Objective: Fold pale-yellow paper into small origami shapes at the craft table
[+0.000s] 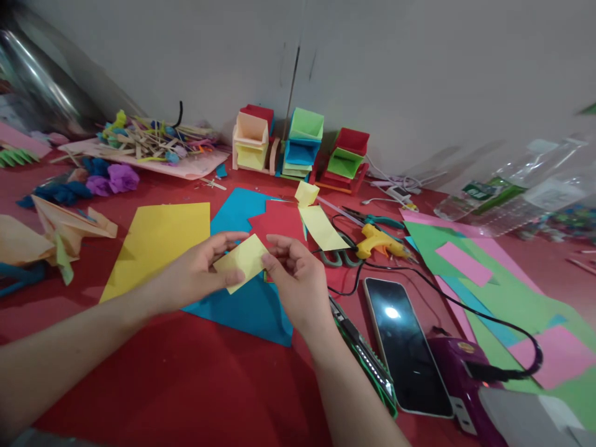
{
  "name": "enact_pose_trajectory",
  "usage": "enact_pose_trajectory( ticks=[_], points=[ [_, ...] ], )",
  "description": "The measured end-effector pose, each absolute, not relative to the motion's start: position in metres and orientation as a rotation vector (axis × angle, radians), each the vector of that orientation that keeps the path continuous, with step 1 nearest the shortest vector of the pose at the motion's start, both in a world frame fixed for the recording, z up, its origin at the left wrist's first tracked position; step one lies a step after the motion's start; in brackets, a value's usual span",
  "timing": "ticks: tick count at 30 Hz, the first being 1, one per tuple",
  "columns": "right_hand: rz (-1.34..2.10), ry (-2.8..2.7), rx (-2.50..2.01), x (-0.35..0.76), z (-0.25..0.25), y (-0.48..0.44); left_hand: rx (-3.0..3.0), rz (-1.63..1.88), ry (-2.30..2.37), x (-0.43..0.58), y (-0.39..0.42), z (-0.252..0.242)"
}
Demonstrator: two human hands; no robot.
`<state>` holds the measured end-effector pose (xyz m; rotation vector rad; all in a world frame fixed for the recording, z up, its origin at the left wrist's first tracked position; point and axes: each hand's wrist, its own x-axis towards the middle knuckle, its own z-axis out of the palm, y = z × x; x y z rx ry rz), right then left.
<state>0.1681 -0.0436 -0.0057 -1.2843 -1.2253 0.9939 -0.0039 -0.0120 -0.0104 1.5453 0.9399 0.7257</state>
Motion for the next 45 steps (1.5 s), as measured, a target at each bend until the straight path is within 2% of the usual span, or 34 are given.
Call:
enact_pose_trajectory(
  ticks=[3,7,15,20,26,32,34,39,45],
  points=[
    [0.977,-1.215,-1.278,0.165,-0.004,-0.045,1.780,0.576,1.029,-0.006,-0.019,-0.009],
    [1.062,-1.248,-1.178,0.160,0.002,-0.049,1.790,0.519,0.976,-0.006,-0.021,-0.008],
    [1.166,-1.236,-1.094,0.157,0.003,-0.050,1.449,0.520,0.678,-0.007,-0.013,-0.011],
    [1.114,-1.252,-1.153,0.164,0.001,-0.046,1.129,0.539,0.583,-0.007,-0.010,-0.005],
    [0.947,-1.245,-1.259,0.171,-0.005,-0.042,0.735,0.653,0.641,-0.005,-0.001,-0.009],
    [0.340,-1.684,-1.430,0.168,-0.002,-0.048,0.676,0.716,0.709,-0.002,-0.001,-0.008],
    [0.270,-1.820,-1.454,0.166,-0.002,-0.049,0.715,0.748,0.694,-0.001,-0.002,-0.007],
    [0.351,-1.826,-1.527,0.164,-0.005,-0.051,0.866,0.857,0.792,-0.001,-0.005,-0.009],
    [0.649,-1.475,-1.398,0.168,-0.003,-0.048,0.867,0.899,0.840,-0.002,-0.006,-0.010]
  ],
)
